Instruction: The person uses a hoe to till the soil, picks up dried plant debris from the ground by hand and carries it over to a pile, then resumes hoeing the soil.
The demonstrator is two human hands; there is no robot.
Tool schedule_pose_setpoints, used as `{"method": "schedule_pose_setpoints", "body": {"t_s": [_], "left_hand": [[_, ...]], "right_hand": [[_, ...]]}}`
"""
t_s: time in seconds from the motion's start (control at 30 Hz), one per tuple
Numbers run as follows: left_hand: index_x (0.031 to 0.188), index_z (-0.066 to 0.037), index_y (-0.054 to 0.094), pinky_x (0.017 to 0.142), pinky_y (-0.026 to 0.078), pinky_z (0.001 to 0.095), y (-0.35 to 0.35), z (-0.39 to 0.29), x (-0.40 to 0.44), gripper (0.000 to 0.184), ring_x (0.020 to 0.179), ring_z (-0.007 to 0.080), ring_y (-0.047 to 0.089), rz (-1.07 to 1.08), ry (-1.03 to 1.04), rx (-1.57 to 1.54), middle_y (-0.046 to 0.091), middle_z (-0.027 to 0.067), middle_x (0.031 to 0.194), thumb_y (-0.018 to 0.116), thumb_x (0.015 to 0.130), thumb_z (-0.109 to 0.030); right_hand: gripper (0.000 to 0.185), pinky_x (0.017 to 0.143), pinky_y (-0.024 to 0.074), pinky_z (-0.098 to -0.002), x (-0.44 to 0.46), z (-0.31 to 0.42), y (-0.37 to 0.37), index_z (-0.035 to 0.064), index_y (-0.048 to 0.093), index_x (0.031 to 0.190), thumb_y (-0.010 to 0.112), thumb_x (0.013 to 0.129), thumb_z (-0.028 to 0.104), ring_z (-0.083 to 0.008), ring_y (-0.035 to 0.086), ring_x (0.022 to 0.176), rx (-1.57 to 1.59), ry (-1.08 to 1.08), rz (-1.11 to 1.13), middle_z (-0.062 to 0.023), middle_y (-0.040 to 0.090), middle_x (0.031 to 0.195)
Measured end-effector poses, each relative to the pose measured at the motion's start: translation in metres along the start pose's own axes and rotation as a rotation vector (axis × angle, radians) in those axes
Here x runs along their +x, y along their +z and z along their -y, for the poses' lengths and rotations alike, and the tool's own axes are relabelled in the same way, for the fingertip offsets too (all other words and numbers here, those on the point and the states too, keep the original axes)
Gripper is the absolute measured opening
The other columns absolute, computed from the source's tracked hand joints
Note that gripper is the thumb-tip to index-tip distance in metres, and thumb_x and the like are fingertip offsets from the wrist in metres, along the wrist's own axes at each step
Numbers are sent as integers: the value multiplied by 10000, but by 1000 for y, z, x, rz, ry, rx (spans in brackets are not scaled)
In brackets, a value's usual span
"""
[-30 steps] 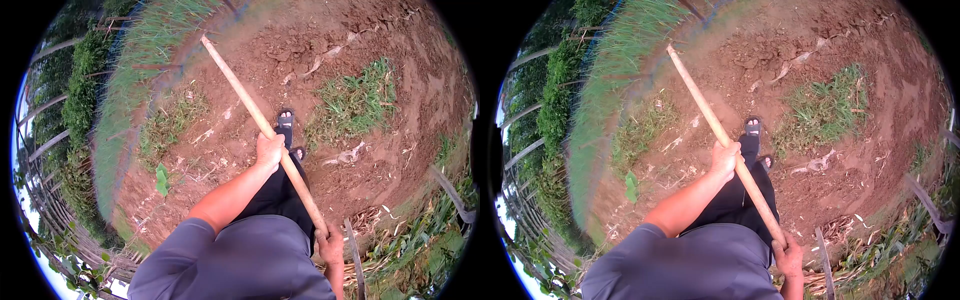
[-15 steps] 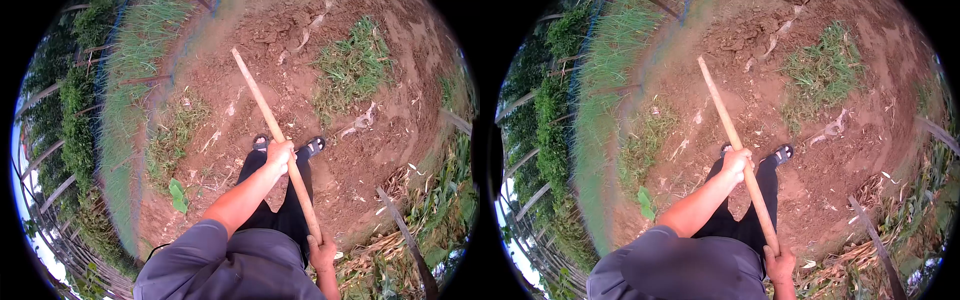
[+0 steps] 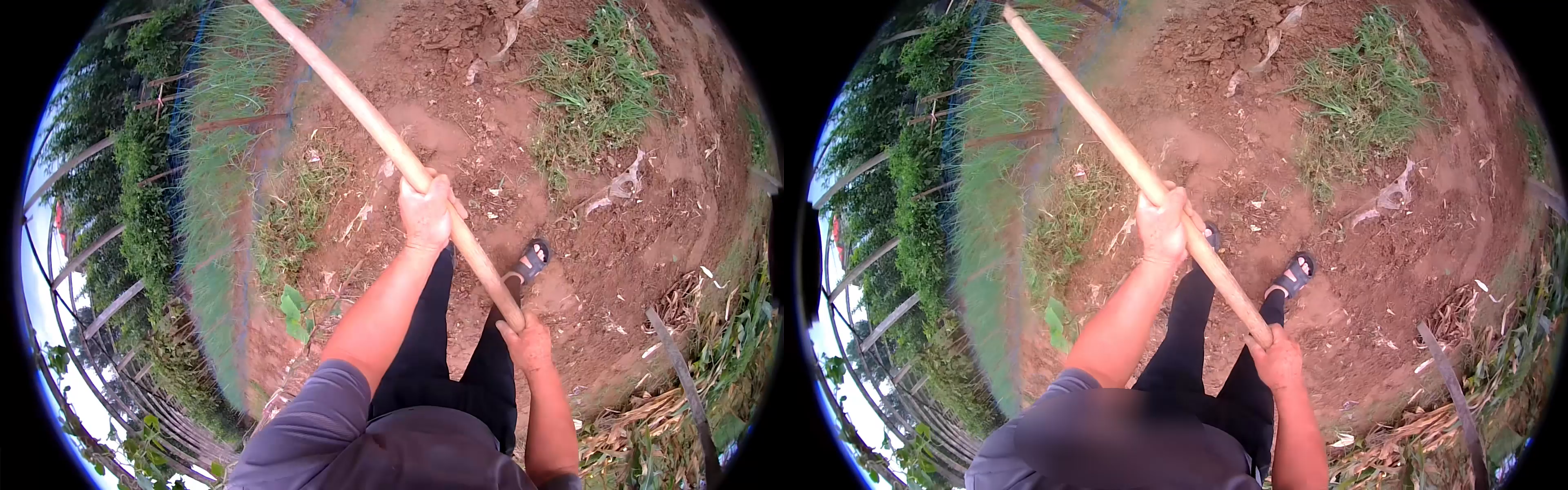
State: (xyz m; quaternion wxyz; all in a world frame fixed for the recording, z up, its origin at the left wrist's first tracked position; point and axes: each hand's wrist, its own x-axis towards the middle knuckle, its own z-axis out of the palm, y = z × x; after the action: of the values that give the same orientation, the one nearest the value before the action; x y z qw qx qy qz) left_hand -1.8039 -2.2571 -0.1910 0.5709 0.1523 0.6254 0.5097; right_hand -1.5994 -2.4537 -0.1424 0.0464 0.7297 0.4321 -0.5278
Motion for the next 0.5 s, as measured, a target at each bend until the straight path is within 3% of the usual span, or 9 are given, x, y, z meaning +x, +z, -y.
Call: {"method": "schedule_pose_setpoints", "body": {"t_s": [0.03, 0.1, 0.2, 0.3, 0.37, 0.5], "left_hand": [[1090, -36, 443, 365, 487, 354, 9, 53, -19, 226, 413, 212, 538, -69, -214, 67, 532, 84, 702, 609, 939, -56], [982, -56, 454, 375, 485, 380, -1, 182, -80, 199, 435, 222, 551, 19, -660, 284, 524, 70, 682, 642, 922, -81], [964, -52, 470, 388, 494, 392, 15, 145, -81, 217, 448, 226, 560, -18, -637, 180, 528, 69, 684, 674, 907, -101], [957, -41, 491, 394, 492, 387, -1, 120, -50, 239, 450, 224, 563, 115, -603, 358, 539, 77, 693, 712, 879, -88], [944, -33, 489, 394, 490, 381, -5, 114, -15, 247, 453, 224, 564, 35, -587, 337, 546, 82, 690, 720, 867, -74], [931, -19, 496, 391, 489, 366, -4, 133, -26, 199, 452, 217, 560, -15, -487, 398, 547, 83, 674, 677, 849, -20]], "right_hand": [[444, 782, 540, -519, -32, -32, -1, -8, 637, 950, 768, 849, 404, -465, 680, 880, -33, 140, 57, -278, 696, 900], [471, 732, 550, -507, -109, -67, 3, -23, 646, 968, 780, 846, 412, -441, 698, 822, -58, 315, 81, -275, 699, 865], [457, 715, 554, -485, -132, -47, -22, -15, 649, 965, 783, 846, 405, -421, 704, 797, 19, 382, 126, -249, 703, 827], [430, 700, 553, -458, -132, -30, -35, -12, 638, 962, 768, 868, 387, -393, 705, 760, 172, 316, 226, -213, 697, 776], [412, 689, 547, -457, -128, -6, -36, -11, 628, 973, 756, 886, 370, -383, 698, 734, 473, 423, 421, -206, 685, 759], [366, 705, 543, -467, -142, -47, 3, -2, 625, 978, 737, 903, 339, -410, 694, 763, 387, 305, 252, -209, 684, 775]]}}
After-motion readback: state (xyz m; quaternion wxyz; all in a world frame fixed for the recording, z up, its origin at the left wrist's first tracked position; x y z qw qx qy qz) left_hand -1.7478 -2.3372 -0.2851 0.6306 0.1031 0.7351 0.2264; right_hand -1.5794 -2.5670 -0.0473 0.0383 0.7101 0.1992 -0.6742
